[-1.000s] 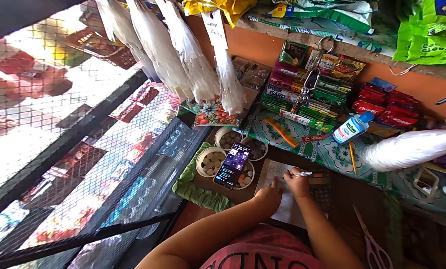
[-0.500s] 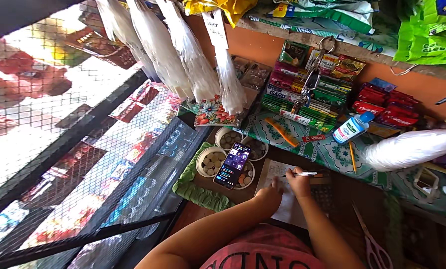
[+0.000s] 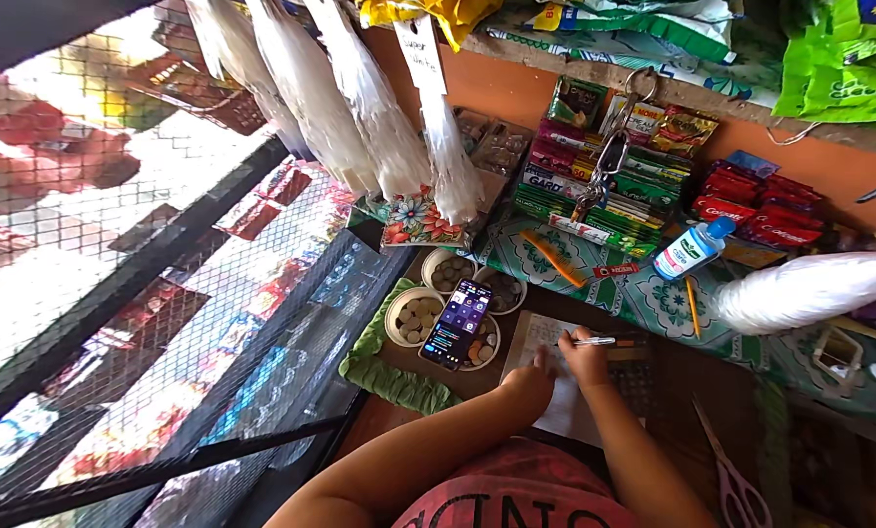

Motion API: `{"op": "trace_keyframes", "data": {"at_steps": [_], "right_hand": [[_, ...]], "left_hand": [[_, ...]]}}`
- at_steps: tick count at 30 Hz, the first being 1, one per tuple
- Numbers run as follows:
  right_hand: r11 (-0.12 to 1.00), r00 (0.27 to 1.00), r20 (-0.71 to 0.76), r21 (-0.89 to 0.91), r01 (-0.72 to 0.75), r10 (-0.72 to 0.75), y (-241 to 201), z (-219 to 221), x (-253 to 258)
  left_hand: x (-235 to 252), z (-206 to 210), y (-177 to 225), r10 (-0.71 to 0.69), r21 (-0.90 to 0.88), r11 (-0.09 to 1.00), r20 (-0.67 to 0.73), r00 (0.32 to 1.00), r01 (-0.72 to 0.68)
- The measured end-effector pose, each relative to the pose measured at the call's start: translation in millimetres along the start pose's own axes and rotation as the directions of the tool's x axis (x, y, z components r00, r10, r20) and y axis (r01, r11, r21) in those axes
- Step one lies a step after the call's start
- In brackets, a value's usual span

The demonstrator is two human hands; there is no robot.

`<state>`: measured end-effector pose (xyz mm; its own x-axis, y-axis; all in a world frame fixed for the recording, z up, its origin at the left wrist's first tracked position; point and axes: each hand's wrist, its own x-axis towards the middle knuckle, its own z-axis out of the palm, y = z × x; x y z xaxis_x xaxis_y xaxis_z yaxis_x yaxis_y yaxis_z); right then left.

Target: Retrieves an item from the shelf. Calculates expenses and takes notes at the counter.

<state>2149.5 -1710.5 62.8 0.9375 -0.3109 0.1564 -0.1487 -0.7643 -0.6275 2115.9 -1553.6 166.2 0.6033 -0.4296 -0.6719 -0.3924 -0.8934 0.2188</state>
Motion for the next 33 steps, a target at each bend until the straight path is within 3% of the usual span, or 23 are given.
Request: {"op": "trace_keyframes", "data": {"at_steps": [7, 16, 33], "right_hand": [[0.992, 0.999, -0.021, 0.115, -0.045, 0.047, -5, -10, 2], [1.000, 1.000, -0.021, -0.026, 0.006, -0.007, -1, -5, 2], [0.998, 0.999, -0.032, 0.061, 0.020, -0.018, 4, -5, 3]], "left_hand": [[1, 1, 1, -0.005, 0.004, 1.000, 0.010, 1.000, 0.005], [2, 1, 2, -0.010, 0.010, 1.000, 0.010, 1.000, 0.010], [1, 2, 2, 0.000, -0.001, 1.000, -0.006, 1.000, 0.000]]}}
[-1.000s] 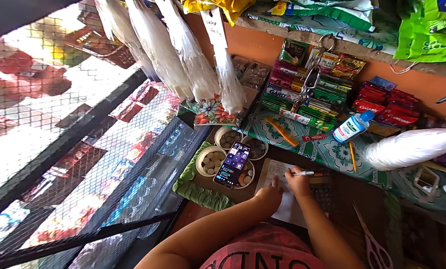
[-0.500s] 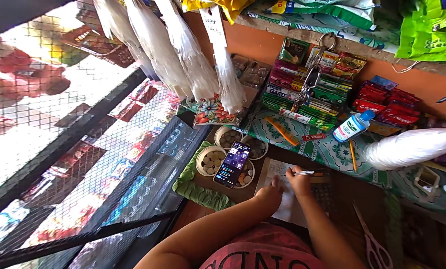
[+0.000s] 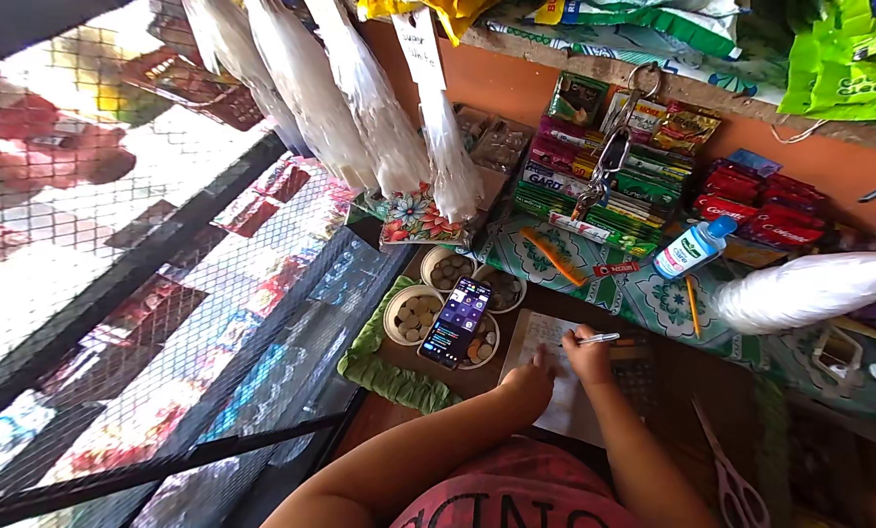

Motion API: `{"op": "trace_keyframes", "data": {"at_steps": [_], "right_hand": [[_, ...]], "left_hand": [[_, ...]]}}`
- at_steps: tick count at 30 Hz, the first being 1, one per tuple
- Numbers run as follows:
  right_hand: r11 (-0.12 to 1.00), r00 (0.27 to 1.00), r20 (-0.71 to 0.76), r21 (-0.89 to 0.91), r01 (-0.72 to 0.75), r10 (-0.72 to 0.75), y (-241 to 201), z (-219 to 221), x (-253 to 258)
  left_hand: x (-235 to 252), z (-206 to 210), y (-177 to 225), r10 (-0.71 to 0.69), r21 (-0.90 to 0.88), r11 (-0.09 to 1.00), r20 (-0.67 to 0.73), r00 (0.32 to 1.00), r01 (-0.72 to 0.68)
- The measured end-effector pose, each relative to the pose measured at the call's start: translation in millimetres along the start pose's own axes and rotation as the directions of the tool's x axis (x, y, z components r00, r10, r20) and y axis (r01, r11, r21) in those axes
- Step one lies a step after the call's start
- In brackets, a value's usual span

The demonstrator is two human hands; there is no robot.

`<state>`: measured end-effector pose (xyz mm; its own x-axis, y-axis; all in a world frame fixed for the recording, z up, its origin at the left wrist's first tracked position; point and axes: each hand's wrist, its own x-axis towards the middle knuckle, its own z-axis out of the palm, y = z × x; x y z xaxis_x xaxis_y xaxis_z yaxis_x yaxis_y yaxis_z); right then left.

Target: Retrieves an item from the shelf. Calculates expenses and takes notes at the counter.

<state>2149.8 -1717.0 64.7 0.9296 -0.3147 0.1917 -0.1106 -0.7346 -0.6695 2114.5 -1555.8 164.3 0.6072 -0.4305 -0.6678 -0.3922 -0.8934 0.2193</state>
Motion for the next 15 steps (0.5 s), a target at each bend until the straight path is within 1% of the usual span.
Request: {"op": "trace_keyframes", "data": {"at_steps": [2, 6, 15], "right_hand": [[1.000, 1.000, -0.005, 0.007, -0.007, 0.007, -1.7, -1.0, -0.1], [0.998, 1.000, -0.011, -0.058, 0.005, -0.005, -3.0, 0.4, -0.9], [0.999, 1.000, -0.012, -0.035, 0.014, -0.014, -3.1, -0.5, -0.6]], "left_hand": [[0.0, 0.1, 0.1, -0.002, 0.006, 1.000, 0.005, 1.000, 0.002], [0.2, 0.1, 1.1, -0.005, 0.012, 1.000, 0.008, 1.000, 0.005], [1.1, 0.5, -0.1, -0.004, 0.002, 1.000, 0.004, 1.000, 0.004]]}}
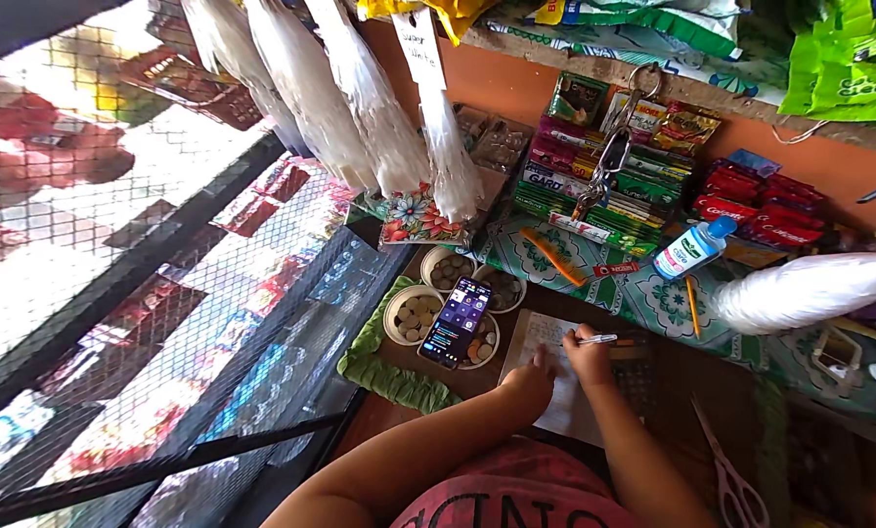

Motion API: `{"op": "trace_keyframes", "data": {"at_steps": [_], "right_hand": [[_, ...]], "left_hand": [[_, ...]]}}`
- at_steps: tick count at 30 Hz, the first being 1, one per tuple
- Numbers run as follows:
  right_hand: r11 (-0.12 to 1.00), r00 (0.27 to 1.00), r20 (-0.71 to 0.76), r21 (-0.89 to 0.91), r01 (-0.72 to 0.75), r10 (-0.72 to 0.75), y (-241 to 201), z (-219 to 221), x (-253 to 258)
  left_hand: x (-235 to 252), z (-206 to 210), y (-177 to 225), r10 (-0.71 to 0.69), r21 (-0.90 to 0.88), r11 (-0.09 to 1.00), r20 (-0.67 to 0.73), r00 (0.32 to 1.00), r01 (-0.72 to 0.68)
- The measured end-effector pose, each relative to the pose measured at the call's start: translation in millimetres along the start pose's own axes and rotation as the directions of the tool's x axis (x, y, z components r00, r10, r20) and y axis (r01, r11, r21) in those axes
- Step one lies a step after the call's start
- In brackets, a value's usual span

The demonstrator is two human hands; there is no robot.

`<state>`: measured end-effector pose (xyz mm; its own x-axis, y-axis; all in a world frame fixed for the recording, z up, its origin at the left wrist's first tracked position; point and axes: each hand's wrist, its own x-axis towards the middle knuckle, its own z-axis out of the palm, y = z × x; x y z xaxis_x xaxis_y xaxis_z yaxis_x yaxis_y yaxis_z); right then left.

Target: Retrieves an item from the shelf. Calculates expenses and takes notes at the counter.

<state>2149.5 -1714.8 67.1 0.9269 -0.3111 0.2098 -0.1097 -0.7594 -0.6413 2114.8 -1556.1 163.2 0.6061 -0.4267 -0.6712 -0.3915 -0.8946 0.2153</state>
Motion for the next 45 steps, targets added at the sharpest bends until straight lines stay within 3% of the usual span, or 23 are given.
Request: {"op": "trace_keyframes", "data": {"at_steps": [6, 11, 15, 20, 32, 39, 45], "right_hand": [[1.000, 1.000, 0.022, -0.008, 0.002, -0.001, 2, -2, 1], [0.974, 0.988, 0.049, 0.166, -0.153, 0.147, -11, -14, 7], [0.952, 0.987, 0.098, 0.268, -0.148, 0.125, -20, -9, 5], [0.973, 0.993, 0.096, 0.212, -0.093, 0.074, -13, 5, 4], [0.996, 0.992, 0.109, 0.056, -0.070, 0.063, -16, 7, 0], [0.997, 0.974, 0.211, -0.003, -0.081, 0.080, -16, 5, -4], [0.998, 0.985, 0.163, -0.016, -0.054, 0.056, -16, 3, -5]], "left_hand": [[-5, -3, 1, 0.001, -0.017, 1.000, -0.016, 1.000, -0.001], [-5, -3, -2, 0.010, -0.012, 1.000, -0.001, 1.000, -0.010], [-1, 3, -3, -0.019, -0.010, 1.000, -0.014, 1.000, 0.018], [-3, 2, -3, -0.097, -0.021, 0.995, 0.015, 0.995, 0.098], [-4, 4, -7, -0.067, -0.074, 0.995, -0.019, 0.998, 0.066], [0, 7, -7, -0.076, -0.049, 0.996, -0.007, 0.997, 0.076], [-1, 6, -7, -0.080, -0.050, 0.996, -0.004, 0.997, 0.080]]}}
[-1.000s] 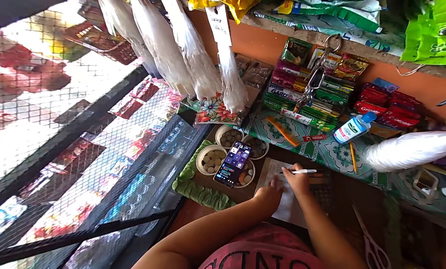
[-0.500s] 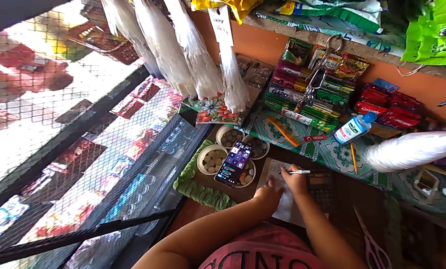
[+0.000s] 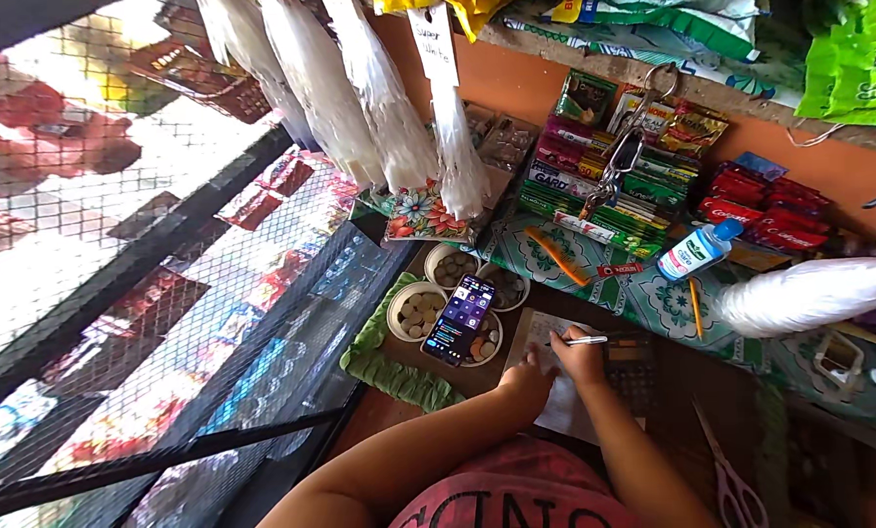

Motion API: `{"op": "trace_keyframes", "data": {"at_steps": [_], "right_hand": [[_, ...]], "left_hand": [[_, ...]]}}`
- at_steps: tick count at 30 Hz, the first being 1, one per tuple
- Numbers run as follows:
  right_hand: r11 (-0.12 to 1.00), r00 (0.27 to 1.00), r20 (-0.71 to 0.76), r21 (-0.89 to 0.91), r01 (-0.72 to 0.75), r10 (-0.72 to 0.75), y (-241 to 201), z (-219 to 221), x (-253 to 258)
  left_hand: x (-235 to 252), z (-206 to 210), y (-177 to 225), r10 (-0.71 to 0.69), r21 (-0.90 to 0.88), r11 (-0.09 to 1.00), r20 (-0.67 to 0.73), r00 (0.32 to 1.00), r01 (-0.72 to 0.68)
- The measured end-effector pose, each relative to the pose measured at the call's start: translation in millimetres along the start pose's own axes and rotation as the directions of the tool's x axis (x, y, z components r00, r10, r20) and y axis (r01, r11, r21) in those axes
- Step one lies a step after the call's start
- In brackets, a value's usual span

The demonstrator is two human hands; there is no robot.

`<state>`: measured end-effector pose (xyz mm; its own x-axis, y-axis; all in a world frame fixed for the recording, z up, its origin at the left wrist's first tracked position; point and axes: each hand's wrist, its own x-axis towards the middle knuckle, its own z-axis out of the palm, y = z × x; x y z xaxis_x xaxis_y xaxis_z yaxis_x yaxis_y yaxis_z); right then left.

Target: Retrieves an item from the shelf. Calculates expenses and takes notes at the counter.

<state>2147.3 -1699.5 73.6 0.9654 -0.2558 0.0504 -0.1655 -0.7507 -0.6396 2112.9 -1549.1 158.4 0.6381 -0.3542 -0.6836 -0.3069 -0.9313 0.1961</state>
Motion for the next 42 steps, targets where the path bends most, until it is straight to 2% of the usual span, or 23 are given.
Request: {"op": "trace_keyframes", "data": {"at_steps": [6, 13, 20, 29, 37, 39, 42], "right_hand": [[0.996, 0.999, -0.027, -0.085, -0.019, 0.017, 12, -4, 0], [0.996, 0.996, -0.067, -0.062, -0.070, 0.066, 28, -16, 1], [0.989, 0.989, -0.101, -0.091, -0.120, 0.111, 25, -22, 8], [0.997, 0.986, -0.148, 0.011, -0.076, 0.077, 22, -22, 7], [0.996, 0.984, -0.161, -0.019, -0.083, 0.079, 22, -20, 6], [0.994, 0.979, -0.186, 0.084, -0.066, 0.080, 15, -22, 5], [0.933, 0.988, -0.137, 0.360, -0.014, 0.068, 0, -27, 3]], "left_hand": [[0, 0, 2, -0.005, 0.024, 1.000, 0.009, 1.000, 0.005], [2, 2, 2, -0.004, 0.027, 1.000, 0.006, 1.000, 0.004], [1, 1, 1, 0.000, 0.012, 1.000, -0.006, 1.000, 0.000], [2, 2, 2, -0.003, 0.034, 0.999, 0.006, 1.000, 0.003], [4, 3, 1, 0.000, 0.036, 0.999, 0.005, 1.000, 0.000], [4, 3, 2, -0.002, 0.035, 0.999, 0.010, 1.000, 0.002], [4, 2, 1, 0.001, 0.033, 0.999, 0.013, 1.000, -0.001]]}}
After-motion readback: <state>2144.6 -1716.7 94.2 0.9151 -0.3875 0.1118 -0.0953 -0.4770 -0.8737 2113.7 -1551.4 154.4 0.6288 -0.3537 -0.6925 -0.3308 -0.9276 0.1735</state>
